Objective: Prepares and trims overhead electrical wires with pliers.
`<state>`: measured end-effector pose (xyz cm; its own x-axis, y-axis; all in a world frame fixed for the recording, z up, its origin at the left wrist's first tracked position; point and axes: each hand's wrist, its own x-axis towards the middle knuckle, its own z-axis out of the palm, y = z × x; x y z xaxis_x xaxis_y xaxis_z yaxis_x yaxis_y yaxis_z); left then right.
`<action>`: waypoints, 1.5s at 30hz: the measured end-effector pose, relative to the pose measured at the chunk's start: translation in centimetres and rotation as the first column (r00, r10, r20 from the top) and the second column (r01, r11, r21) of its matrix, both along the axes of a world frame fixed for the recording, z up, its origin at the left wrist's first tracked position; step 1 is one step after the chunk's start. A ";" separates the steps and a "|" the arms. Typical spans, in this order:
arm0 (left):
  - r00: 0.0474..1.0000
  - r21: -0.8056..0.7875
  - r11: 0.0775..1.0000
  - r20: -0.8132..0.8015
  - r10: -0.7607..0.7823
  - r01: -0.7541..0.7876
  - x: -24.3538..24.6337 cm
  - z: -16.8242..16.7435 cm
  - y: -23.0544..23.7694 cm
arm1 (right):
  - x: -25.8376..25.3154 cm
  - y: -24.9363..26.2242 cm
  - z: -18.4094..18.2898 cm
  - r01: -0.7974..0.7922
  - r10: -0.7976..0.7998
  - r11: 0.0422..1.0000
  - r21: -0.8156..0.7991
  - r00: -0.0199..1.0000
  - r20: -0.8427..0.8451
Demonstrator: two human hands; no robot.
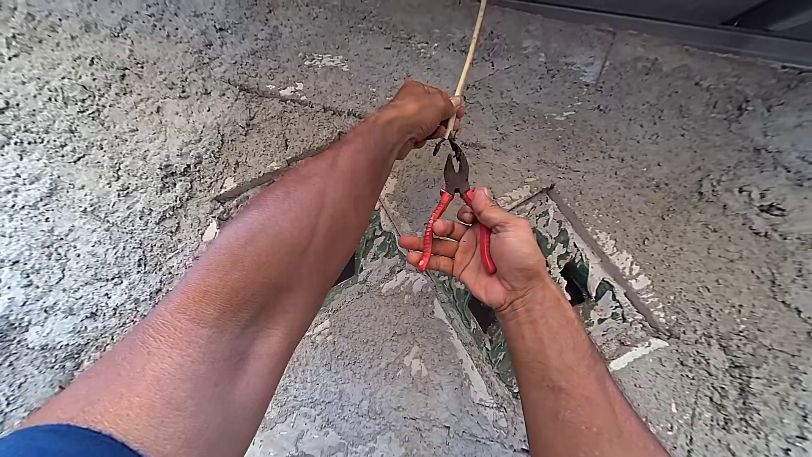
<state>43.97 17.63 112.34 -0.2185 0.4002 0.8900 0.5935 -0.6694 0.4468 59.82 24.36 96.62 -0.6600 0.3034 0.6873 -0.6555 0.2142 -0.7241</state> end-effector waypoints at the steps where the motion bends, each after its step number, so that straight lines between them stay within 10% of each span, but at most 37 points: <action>1: 1.000 0.000 1.000 0.004 -0.009 0.009 0.0 0.0 0.1 | 0.0 0.0 0.0 -0.010 0.010 1.000 -0.007 1.000 -0.008; 13: 0.998 -0.007 0.998 0.011 -0.055 0.055 -0.5 0.0 0.7 | -0.6 0.7 0.1 0.051 -0.060 0.993 -0.103 0.995 -0.083; 18: 1.000 -0.036 0.999 -0.011 -0.024 0.024 -0.5 0.0 0.4 | -0.2 1.4 0.4 0.378 -0.369 0.921 0.094 0.924 -0.096; 21: 0.998 -0.063 0.997 -0.045 0.051 -0.054 -0.5 0.2 0.0 | 0.9 2.5 0.9 0.669 -0.661 0.648 0.363 0.732 -0.168; 24: 0.988 -0.091 0.986 -0.075 0.133 -0.139 -0.5 0.6 -0.4 | 2.8 2.7 1.7 0.816 -0.842 0.171 0.552 0.411 -0.349; 32: 0.962 -0.100 0.959 -0.096 0.258 -0.267 0.1 0.7 -0.8 | 5.2 -0.1 2.3 0.589 -0.600 -0.660 0.466 -0.042 -0.799; 37: 0.945 -0.127 0.940 -0.125 0.302 -0.317 1.0 1.2 -1.5 | 6.7 0.6 2.0 0.396 -0.246 -0.896 0.203 -0.062 -0.967; 45: 0.941 -0.191 0.924 -0.132 0.311 -0.332 2.7 1.7 -2.4 | 9.1 -1.8 1.6 0.257 -0.131 -0.960 0.115 -0.048 -0.990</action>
<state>46.70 15.26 114.06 -0.2831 0.5003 0.8182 0.8088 -0.3340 0.4841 68.90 22.57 98.26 -0.5537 -0.3754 0.7433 0.7856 0.0605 0.6158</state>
